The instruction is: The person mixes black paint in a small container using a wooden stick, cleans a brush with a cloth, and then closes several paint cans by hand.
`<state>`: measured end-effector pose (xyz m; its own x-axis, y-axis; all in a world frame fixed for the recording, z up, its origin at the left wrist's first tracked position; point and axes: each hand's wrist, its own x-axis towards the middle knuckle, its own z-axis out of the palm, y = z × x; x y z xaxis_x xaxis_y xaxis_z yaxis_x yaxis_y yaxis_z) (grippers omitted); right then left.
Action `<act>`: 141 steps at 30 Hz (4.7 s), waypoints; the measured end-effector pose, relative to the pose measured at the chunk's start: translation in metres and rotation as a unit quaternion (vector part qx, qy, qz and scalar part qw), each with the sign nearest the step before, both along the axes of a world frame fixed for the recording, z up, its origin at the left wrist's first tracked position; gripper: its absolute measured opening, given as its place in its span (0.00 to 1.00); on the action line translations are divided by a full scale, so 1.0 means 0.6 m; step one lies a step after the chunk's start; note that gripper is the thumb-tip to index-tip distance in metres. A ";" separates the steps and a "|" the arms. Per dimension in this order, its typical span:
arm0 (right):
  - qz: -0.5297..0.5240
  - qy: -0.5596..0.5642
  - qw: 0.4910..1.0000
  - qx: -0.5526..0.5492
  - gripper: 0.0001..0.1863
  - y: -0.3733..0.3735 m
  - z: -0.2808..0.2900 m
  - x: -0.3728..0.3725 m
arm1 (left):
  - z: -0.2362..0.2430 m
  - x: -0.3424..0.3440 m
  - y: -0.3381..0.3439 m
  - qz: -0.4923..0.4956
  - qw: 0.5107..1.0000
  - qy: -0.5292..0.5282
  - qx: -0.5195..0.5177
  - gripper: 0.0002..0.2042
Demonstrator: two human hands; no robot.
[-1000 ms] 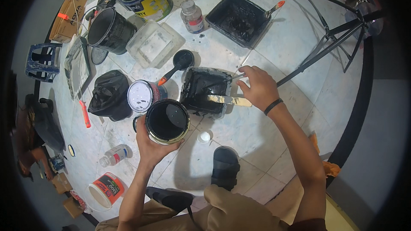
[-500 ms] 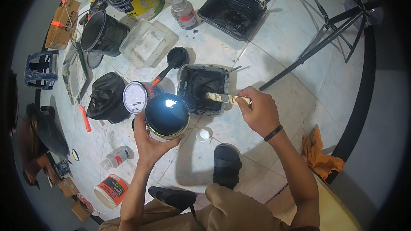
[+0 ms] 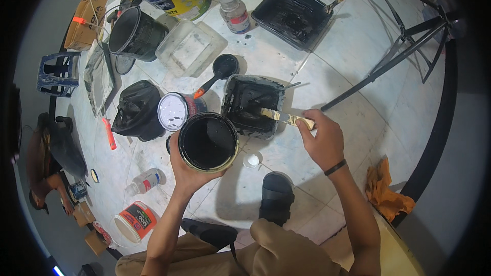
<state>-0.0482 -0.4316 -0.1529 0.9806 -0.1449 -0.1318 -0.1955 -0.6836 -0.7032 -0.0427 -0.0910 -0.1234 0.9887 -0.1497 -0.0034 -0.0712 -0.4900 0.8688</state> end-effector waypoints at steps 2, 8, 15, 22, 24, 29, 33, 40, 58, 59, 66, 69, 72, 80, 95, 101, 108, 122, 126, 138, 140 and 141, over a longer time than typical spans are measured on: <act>0.050 -0.094 0.992 -0.074 0.24 0.012 0.037 0.000 | -0.006 -0.012 -0.009 0.033 0.996 -0.014 -0.077 0.54; 0.244 -0.048 0.958 0.146 0.51 0.070 0.111 -0.011 | -0.015 -0.036 0.006 0.016 0.985 0.031 -0.171 0.53; 0.312 -0.035 0.914 0.259 0.62 0.125 0.128 0.007 | 0.025 -0.034 0.005 -0.011 0.959 0.121 -0.258 0.45; 0.302 -0.141 0.883 0.331 0.59 0.160 0.131 0.020 | 0.068 -0.010 0.033 -0.072 0.967 0.125 -0.209 0.36; 0.289 -0.170 0.886 0.319 0.58 0.170 0.133 0.015 | 0.077 -0.007 0.033 -0.076 0.978 0.069 -0.182 0.36; 0.225 -0.230 0.896 0.307 0.55 0.186 0.125 0.010 | 0.084 -0.030 0.018 -0.001 0.991 -0.036 -0.125 0.37; 0.177 -0.295 0.897 0.277 0.51 0.225 0.135 0.021 | 0.098 -0.125 -0.002 -0.020 0.980 0.031 -0.195 0.40; 0.104 -0.359 0.911 0.174 0.60 0.285 0.133 -0.003 | 0.030 -0.117 0.024 -0.018 0.973 0.108 -0.203 0.47; 0.139 -0.272 0.928 0.213 0.56 0.256 0.127 -0.011 | 0.074 -0.080 0.119 0.168 0.959 0.056 -0.221 0.52; 0.141 -0.266 0.929 0.215 0.56 0.247 0.128 -0.005 | 0.070 -0.078 0.117 0.165 0.961 0.064 -0.213 0.55; 0.223 -0.190 0.907 0.304 0.51 0.249 0.131 0.002 | 0.026 -0.088 0.168 0.022 0.993 -0.075 -0.085 0.68; 0.140 -0.108 0.869 0.462 0.44 0.233 0.103 -0.007 | 0.111 -0.021 0.082 -0.052 0.974 -0.141 -0.171 0.62; 0.076 -0.108 0.859 0.495 0.44 0.220 0.104 0.003 | 0.100 -0.043 0.099 0.026 0.929 0.029 -0.367 0.40; 0.025 -0.145 0.876 0.460 0.43 0.188 0.097 0.018 | 0.064 -0.074 0.092 0.048 0.943 0.149 -0.292 0.32; 0.128 -0.052 0.978 -0.154 0.27 0.035 0.030 0.049 | 0.030 -0.040 0.036 0.063 0.992 -0.108 0.000 0.59; 0.132 0.004 0.984 -0.117 0.23 0.042 0.009 0.037 | 0.024 -0.018 0.009 0.087 0.985 -0.143 0.027 0.55; 0.135 -0.025 0.985 -0.101 0.16 0.045 0.013 0.034 | -0.006 -0.011 0.004 0.114 0.978 -0.168 0.056 0.55; 0.124 -0.060 0.983 -0.123 0.14 0.034 0.042 0.031 | -0.026 0.005 -0.008 0.120 0.956 -0.212 0.164 0.54; 0.118 -0.050 0.985 -0.112 0.14 0.031 0.038 0.032 | -0.013 0.010 -0.014 0.085 0.935 -0.237 0.249 0.58; 0.106 -0.044 0.986 -0.118 0.14 0.025 0.044 0.033 | -0.007 0.015 -0.021 0.070 0.924 -0.238 0.291 0.56; 0.099 -0.051 0.988 -0.109 0.13 0.023 0.045 0.032 | 0.000 0.017 -0.023 0.064 0.920 -0.239 0.304 0.56; 0.096 -0.053 0.988 -0.107 0.13 0.025 0.047 0.033 | 0.000 0.018 -0.022 0.062 0.919 -0.238 0.308 0.57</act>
<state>-0.0285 -0.4166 -0.1250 0.9994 0.0317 -0.0138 0.0189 -0.8362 -0.5481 -0.0318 -0.1044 -0.1235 0.9094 -0.1513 0.3875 -0.2824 -0.9084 0.3083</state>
